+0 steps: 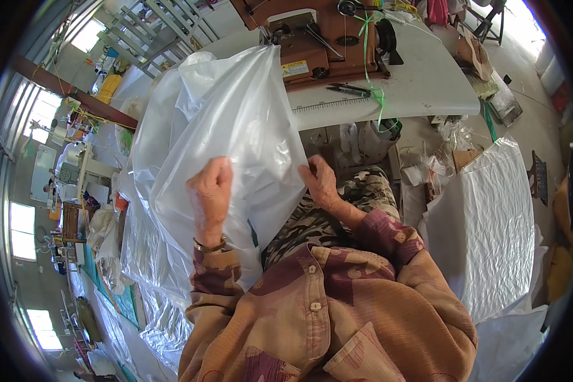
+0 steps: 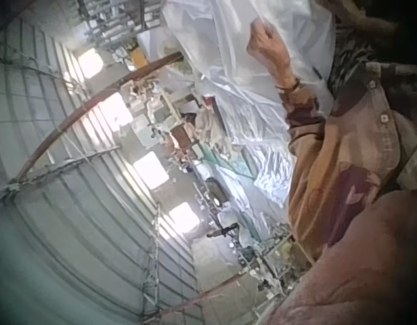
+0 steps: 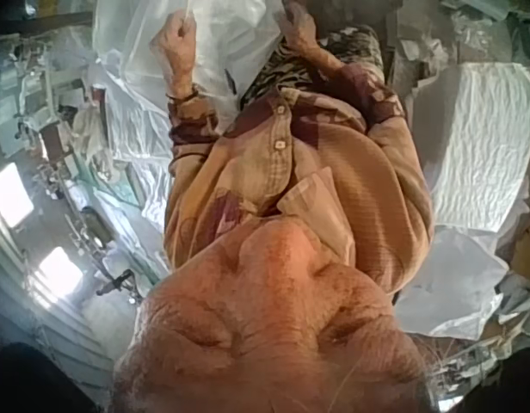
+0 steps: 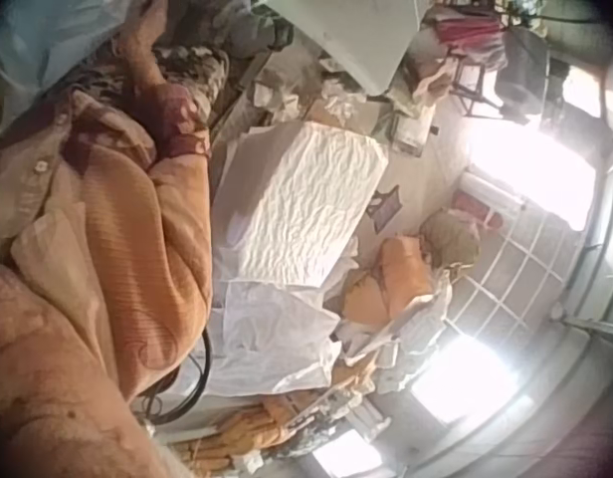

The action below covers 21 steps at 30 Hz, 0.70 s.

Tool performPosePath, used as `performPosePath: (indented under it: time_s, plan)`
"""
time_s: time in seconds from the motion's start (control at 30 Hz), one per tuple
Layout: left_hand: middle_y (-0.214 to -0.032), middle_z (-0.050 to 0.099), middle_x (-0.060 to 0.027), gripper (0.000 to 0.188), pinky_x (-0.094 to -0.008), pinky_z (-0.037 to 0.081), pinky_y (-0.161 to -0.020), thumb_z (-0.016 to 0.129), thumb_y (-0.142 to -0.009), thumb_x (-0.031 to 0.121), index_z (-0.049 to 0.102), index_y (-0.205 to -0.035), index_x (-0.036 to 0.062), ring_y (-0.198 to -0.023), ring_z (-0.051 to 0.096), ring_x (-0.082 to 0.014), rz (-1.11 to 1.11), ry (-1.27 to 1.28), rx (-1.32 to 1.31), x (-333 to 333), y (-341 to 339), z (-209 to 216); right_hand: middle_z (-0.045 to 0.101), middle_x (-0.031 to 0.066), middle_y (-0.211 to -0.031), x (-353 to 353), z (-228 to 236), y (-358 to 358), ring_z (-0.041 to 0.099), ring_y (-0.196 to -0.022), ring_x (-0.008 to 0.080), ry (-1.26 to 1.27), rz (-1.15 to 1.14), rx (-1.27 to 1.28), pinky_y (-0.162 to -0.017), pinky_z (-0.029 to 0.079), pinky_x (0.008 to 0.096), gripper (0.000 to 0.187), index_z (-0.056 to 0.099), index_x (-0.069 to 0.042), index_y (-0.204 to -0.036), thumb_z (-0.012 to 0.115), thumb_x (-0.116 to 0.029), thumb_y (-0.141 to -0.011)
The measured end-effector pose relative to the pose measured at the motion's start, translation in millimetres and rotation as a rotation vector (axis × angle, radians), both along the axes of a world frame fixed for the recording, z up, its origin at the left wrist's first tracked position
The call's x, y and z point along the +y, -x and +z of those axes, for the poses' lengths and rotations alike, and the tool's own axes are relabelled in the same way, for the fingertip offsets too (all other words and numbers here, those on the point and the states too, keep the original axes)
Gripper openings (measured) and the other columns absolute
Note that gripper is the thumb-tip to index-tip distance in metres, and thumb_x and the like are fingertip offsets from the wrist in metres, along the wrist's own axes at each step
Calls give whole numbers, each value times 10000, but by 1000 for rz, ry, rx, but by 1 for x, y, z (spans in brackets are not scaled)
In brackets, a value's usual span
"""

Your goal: The person operates a sewing machine to stitch a large white fabric sheet. They guide the fabric through the machine, pause to align the edges, and continue sewing along the length of the material.

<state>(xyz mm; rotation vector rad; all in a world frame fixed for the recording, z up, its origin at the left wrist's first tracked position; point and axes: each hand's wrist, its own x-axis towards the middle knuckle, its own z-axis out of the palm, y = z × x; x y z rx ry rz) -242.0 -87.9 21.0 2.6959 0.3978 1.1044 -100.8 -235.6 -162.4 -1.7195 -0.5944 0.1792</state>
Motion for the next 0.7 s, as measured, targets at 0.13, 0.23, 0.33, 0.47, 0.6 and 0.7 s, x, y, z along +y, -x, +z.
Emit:
performPosePath:
  time_s: [0.13,0.23,0.33,0.47,0.6,0.7]
  plan:
    - [-679,568,-123,60,-361,442,-515,659,-849,3,607,-862,30,-564,579,-298,44,-294,-11,34,2,23,509,138,-679,-15,16,-6,428,-587,238,-81,387,121,-569,404,372,247,536,23,-884,599,-207,-950]
    - [-701,579,-133,45,-396,448,-527,635,-859,6,596,-868,26,-598,597,-325,-111,-234,109,18,2,27,476,149,-661,-30,53,4,402,-576,216,-218,497,129,-558,403,357,263,503,24,-848,572,-195,-976]
    - [-721,579,-151,23,-424,447,-538,596,-888,16,575,-879,19,-637,601,-345,-358,-61,295,-19,-12,9,464,148,-668,-35,76,13,401,-586,221,-215,556,115,-569,412,352,275,475,16,-838,572,-195,-985]
    - [-725,602,-166,64,-402,468,-564,592,-936,75,589,-928,12,-646,621,-353,-326,123,367,-39,-29,-10,457,146,-677,-35,96,21,422,-585,266,-188,614,-27,-575,416,366,273,464,0,-853,579,-207,-988]
    - [-696,571,-155,141,-381,440,-546,597,-967,144,558,-928,14,-580,568,-311,-316,279,324,-40,-30,-19,529,169,-720,-33,90,20,561,-667,366,-157,573,-315,-620,449,437,206,481,-21,-861,604,-162,-946]
    - [-653,530,-125,206,-344,417,-530,626,-961,163,538,-871,0,-532,476,-230,-310,380,393,-44,-31,-10,556,164,-741,-28,87,18,589,-714,375,-190,577,-426,-657,464,458,185,489,-20,-883,626,-142,-912]
